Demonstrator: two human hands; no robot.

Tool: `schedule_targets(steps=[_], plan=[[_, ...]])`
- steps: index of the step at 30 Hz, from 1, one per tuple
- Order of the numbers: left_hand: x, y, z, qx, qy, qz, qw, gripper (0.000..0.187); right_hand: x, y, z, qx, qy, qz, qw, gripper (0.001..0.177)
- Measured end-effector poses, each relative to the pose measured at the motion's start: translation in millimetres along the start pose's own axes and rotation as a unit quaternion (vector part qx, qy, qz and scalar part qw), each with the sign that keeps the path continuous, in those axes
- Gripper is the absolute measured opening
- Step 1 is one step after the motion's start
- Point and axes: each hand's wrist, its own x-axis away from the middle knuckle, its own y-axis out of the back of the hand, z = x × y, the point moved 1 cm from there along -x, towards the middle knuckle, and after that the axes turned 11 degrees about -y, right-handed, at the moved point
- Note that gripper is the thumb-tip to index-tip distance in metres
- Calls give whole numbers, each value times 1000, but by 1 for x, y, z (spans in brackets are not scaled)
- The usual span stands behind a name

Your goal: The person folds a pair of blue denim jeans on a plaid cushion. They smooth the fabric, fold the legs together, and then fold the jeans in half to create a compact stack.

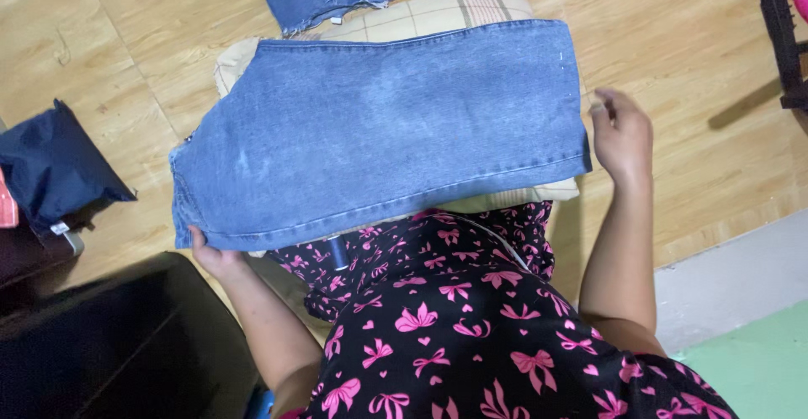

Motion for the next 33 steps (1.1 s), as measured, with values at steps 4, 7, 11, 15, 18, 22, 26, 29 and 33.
schedule_targets(steps=[4, 7, 11, 15, 18, 22, 26, 29, 33], plan=[[1, -8, -16, -17, 8, 74, 997, 52, -2, -19, -49, -224, -131, 155, 953, 30], [4, -21, -36, 22, -10, 55, 998, 51, -2, -31, -66, -294, -135, 214, 922, 28], [27, -67, -67, 74, -21, 52, 996, 50, -9, -34, -61, -308, -131, 234, 913, 25], [66, -147, -94, 3, -90, 146, 985, 48, -9, -30, -43, -270, -123, 238, 925, 31], [101, -215, -94, -50, -193, 169, 965, 48, -10, -19, -36, -146, -122, 183, 965, 35], [162, -290, -61, -360, -361, 139, 849, 31, -12, -9, -31, -137, -49, 172, 974, 35], [255, -326, 59, -605, -234, 442, 620, 42, -11, -11, -37, -174, -38, 170, 969, 34], [311, -333, 108, -370, -75, 666, 644, 81, -15, -14, -48, -221, -79, 179, 955, 34], [343, -326, 157, -326, 90, 655, 676, 50, -20, -17, -69, -285, -60, 206, 934, 32]])
